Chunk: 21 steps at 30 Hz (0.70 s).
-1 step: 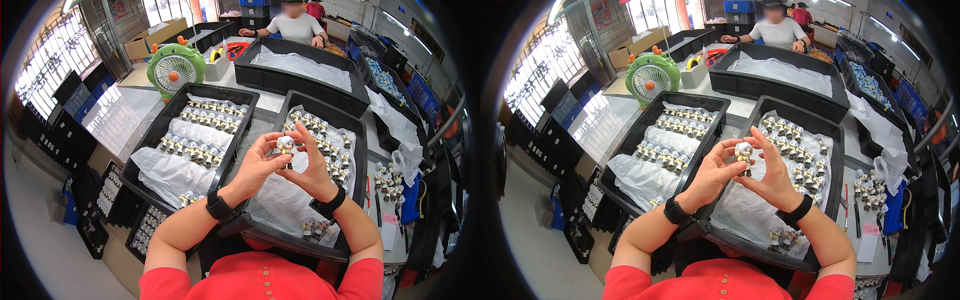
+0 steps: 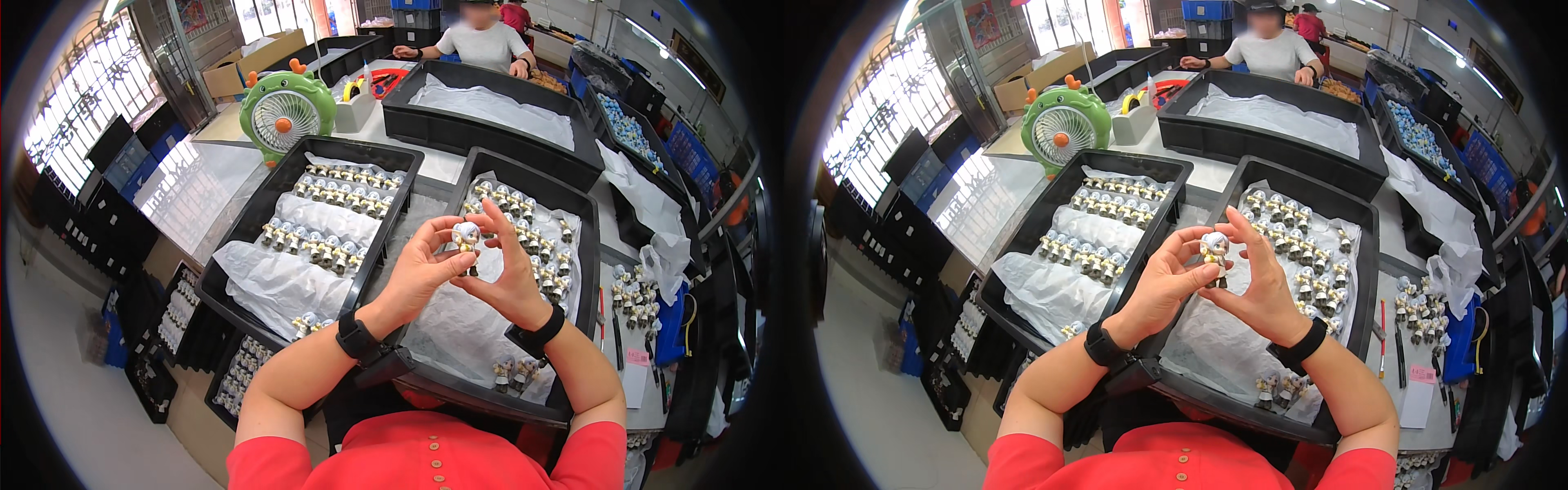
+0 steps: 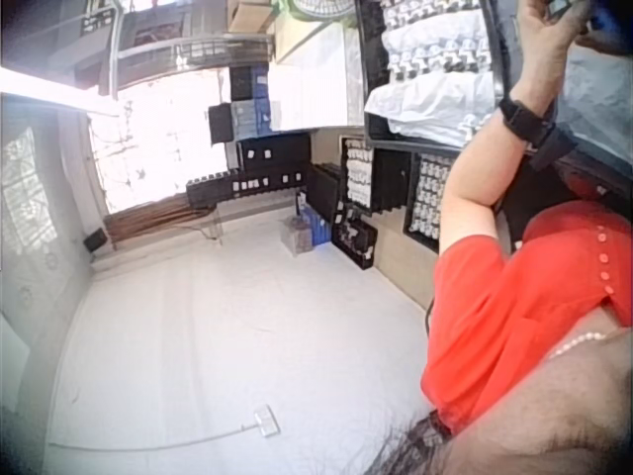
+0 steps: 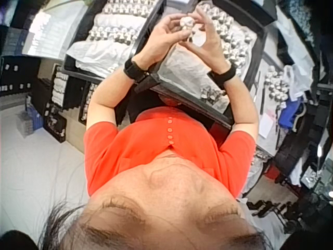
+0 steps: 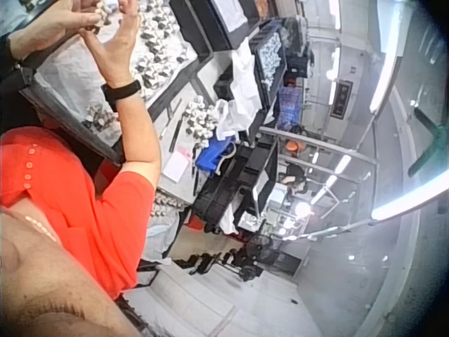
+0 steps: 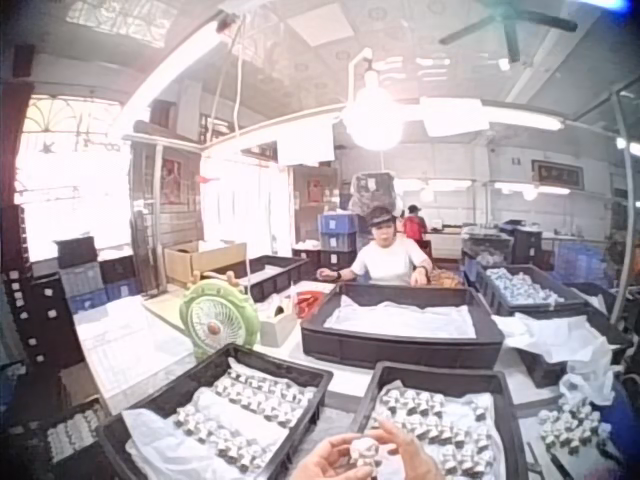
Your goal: The person repeatedly picks up small cylindrical components from a tray, rotates them in their hands, and places them back into the tray. The person handles the items one at a time, performing a repetitive inspection or assembly motion without using any tools.
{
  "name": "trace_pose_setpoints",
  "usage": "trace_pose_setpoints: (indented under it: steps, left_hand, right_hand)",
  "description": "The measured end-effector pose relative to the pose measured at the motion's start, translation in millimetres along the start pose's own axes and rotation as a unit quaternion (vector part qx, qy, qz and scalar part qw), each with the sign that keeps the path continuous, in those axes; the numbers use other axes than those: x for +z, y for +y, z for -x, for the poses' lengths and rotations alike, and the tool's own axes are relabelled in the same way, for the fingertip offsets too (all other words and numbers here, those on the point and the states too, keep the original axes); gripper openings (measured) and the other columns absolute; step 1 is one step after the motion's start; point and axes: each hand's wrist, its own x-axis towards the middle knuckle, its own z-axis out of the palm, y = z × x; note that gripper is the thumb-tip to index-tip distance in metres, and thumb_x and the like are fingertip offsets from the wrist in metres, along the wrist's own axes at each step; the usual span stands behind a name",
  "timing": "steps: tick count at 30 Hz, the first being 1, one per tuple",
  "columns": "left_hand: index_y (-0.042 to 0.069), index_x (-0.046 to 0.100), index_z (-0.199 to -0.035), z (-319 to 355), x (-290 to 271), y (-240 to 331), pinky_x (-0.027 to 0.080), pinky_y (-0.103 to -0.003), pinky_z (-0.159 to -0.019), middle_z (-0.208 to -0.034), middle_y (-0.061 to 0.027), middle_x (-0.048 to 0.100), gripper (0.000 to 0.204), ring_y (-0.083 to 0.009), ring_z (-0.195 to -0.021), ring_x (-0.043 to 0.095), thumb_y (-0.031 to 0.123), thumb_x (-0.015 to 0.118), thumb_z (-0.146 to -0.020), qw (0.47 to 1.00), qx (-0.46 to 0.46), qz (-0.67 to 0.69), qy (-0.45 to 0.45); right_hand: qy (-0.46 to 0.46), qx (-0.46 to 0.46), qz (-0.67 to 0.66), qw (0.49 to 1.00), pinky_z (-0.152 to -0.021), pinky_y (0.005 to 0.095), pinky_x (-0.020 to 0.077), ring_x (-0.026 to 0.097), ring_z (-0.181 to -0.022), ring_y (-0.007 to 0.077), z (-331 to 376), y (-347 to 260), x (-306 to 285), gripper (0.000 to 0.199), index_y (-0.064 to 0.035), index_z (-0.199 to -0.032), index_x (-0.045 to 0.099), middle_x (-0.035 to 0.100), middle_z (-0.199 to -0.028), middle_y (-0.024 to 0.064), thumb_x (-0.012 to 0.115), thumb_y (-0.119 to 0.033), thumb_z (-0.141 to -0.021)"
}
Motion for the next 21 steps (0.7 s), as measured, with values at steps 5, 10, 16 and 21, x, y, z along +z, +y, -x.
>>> trace_pose_setpoints:
  steps: [5,10,16,21]
  left_hand:
    - [0.004,0.038,-0.132,-0.1,0.6,-0.4,0.053,-0.033,-0.085,-0.122,-0.0119,0.051,0.051,-0.024,-0.11,0.059,0.004,0.063,-0.088,1.0,0.003,-0.001,-0.003]
    - [0.003,0.037,-0.133,-0.1,-0.6,-0.1,0.053,-0.034,-0.085,-0.123,-0.0123,0.052,0.048,-0.0244,-0.109,0.059,0.009,0.06,-0.09,1.0,-0.004,0.017,-0.008]
    - [0.004,0.037,-0.133,-0.1,-1.7,1.2,0.053,-0.034,-0.084,-0.119,-0.0121,0.056,0.045,-0.0249,-0.107,0.06,0.018,0.056,-0.095,0.996,-0.021,0.081,-0.018]
    - [0.005,0.041,-0.133,-1.0,-5.2,-5.4,0.052,-0.033,-0.084,-0.119,-0.0093,0.057,0.041,-0.0212,-0.104,0.061,0.023,0.05,-0.098,0.998,-0.027,0.063,-0.007]
  right_hand:
    - [-0.001,0.003,-0.003,1.0,-0.091,0.0373,0.0444,0.051,-0.113,0.0216,0.7,-0.2,-0.9,0.099,-0.0136,-0.146,0.027,0.051,-0.13,0.0082,0.083,-0.012,-0.064]
    - [0.0,0.012,-0.013,1.0,-0.091,0.0364,0.044,0.051,-0.113,0.0217,0.0,-1.6,-0.6,0.099,-0.012,-0.146,0.026,0.051,-0.129,0.0098,0.083,-0.014,-0.065]
    - [0.012,0.004,-0.004,1.0,-0.091,0.036,0.0437,0.052,-0.114,0.0229,0.3,-1.4,-1.3,0.098,-0.0113,-0.145,0.026,0.053,-0.127,0.0102,0.082,-0.013,-0.065]
    - [0.022,-0.044,0.027,0.998,-0.093,0.0378,0.0441,0.053,-0.112,0.0244,0.4,-0.8,0.4,0.097,-0.0109,-0.144,0.03,0.054,-0.123,0.0104,0.082,-0.007,-0.062]
